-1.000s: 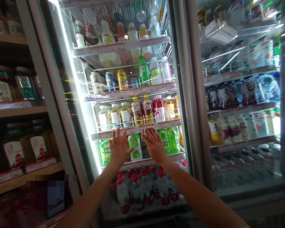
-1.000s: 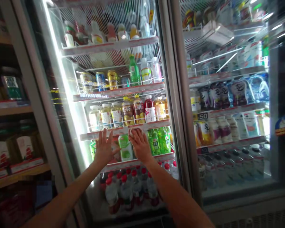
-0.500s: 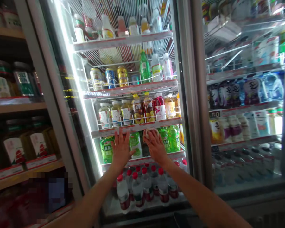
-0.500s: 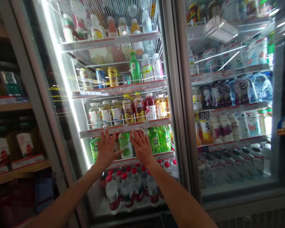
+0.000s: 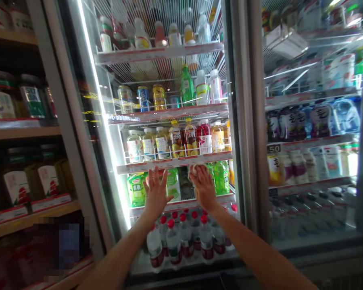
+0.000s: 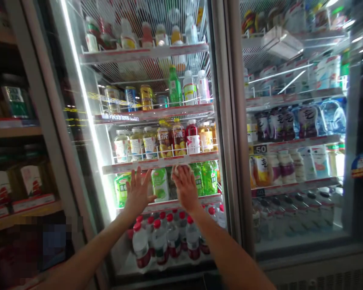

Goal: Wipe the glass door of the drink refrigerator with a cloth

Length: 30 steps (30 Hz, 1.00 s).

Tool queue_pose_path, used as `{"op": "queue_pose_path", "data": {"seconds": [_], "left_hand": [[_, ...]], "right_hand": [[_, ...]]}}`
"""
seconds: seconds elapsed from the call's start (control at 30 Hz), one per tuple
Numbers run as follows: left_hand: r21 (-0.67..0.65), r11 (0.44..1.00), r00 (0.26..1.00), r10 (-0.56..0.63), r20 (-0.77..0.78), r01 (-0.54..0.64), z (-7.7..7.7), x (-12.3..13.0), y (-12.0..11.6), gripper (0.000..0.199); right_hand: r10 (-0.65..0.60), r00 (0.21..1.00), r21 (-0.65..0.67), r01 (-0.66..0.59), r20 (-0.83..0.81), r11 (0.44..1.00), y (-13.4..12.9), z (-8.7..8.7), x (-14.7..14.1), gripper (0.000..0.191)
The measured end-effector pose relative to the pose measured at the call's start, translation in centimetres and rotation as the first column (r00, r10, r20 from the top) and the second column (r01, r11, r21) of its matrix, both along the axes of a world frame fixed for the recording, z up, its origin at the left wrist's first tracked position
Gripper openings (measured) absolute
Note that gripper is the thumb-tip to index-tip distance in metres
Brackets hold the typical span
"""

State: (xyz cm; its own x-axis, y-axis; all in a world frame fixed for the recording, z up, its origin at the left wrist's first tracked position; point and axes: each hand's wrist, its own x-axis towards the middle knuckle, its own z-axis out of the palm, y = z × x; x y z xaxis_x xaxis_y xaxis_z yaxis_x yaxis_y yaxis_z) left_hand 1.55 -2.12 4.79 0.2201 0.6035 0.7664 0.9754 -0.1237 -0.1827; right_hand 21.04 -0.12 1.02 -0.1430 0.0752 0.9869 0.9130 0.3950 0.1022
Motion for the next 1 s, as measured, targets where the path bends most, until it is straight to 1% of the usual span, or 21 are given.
{"op": "queue_pose_path", "data": {"seconds": [0.07,0.13,0.17,0.2,0.27,0.33,0.37,0.43,0.5,0.57,0.63,0.7,0.73,0.8,0.87,0.93,0.97,1.0], "left_hand": [[0.0,1.0,1.0,0.0,-0.001,0.0,-0.1,0.0,-0.1,0.096],[0.002,1.0,1.0,-0.012,0.001,0.012,-0.2,-0.1,0.0,0.096],[0.004,1.0,1.0,-0.017,0.005,0.017,-0.2,-0.1,0.0,0.096],[0.004,1.0,1.0,-0.021,0.01,0.021,-0.3,-0.2,0.1,0.096],[-0.006,0.999,0.999,-0.031,0.018,0.031,-0.4,-0.2,0.3,0.097],[-0.018,0.999,0.999,-0.038,0.029,0.039,-0.4,-0.2,0.3,0.097],[-0.019,0.999,0.999,-0.04,0.034,0.041,-0.4,-0.2,0.3,0.096],[-0.014,0.999,0.999,-0.04,0.037,0.041,-0.4,-0.1,0.3,0.095],[-0.007,0.999,0.999,-0.035,0.035,0.035,-0.4,-0.1,0.1,0.094],[0.001,0.999,0.999,-0.037,0.028,0.037,-0.4,-0.1,0.0,0.093],[0.008,0.999,0.999,-0.041,0.02,0.041,-0.4,-0.1,-0.1,0.095],[0.001,0.999,0.999,-0.047,0.004,0.047,-0.5,-0.2,-0.1,0.098],[-0.007,0.999,0.999,-0.047,-0.003,0.047,-0.5,-0.3,-0.1,0.1],[-0.022,0.999,0.999,-0.041,-0.008,0.04,-0.7,-0.4,0.1,0.1],[-0.028,0.999,0.999,-0.034,-0.007,0.034,-0.8,-0.4,0.2,0.1],[-0.025,0.999,1.0,-0.03,-0.005,0.03,-0.9,-0.3,0.3,0.101],[-0.024,0.999,1.0,-0.029,-0.003,0.029,-1.0,-0.3,0.3,0.101],[-0.024,0.999,1.0,-0.03,-0.002,0.03,-1.1,-0.2,0.2,0.1]], "right_hand": [[0.012,0.992,-0.039,-0.007,0.126,0.999,-0.2,-0.3,-1.1,0.045],[0.011,0.983,-0.043,-0.003,0.185,0.999,-0.4,-0.4,-0.3,0.044],[0.004,0.985,-0.032,0.001,0.17,0.999,-0.5,-0.3,0.8,0.044],[-0.006,0.992,-0.013,0.008,0.127,1.0,-0.5,-0.2,2.1,0.044],[-0.039,0.999,0.037,0.04,-0.033,0.998,-0.3,0.1,4.8,0.046],[-0.068,0.982,0.062,0.08,-0.174,0.995,-0.1,0.3,6.4,0.051],[-0.075,0.975,0.065,0.09,-0.211,0.994,-0.1,0.4,6.4,0.053],[-0.07,0.976,0.054,0.083,-0.208,0.995,-0.1,0.2,4.9,0.054],[-0.047,0.992,0.027,0.05,-0.12,0.998,-0.2,-0.3,2.2,0.051],[-0.02,1.0,-0.012,0.02,0.004,1.0,-0.4,-1.0,-0.3,0.046],[0.011,0.994,-0.041,-0.006,0.113,0.999,-0.5,-1.5,-1.2,0.044],[0.032,0.988,-0.05,-0.024,0.151,0.998,-0.5,-1.8,-0.1,0.044],[0.034,0.991,-0.041,-0.029,0.129,0.999,-0.4,-1.9,1.1,0.044],[0.019,1.0,-0.005,-0.019,0.015,1.0,-0.2,-1.6,3.6,0.045],[0.004,0.991,0.04,0.001,-0.136,0.999,0.0,-1.1,5.2,0.048],[0.009,0.975,0.065,0.006,-0.221,0.998,0.1,-0.9,4.9,0.05],[0.016,0.976,0.06,-0.003,-0.218,0.998,0.1,-1.0,4.0,0.05],[0.025,0.983,0.047,-0.017,-0.18,0.999,0.1,-1.2,2.8,0.049]]}}
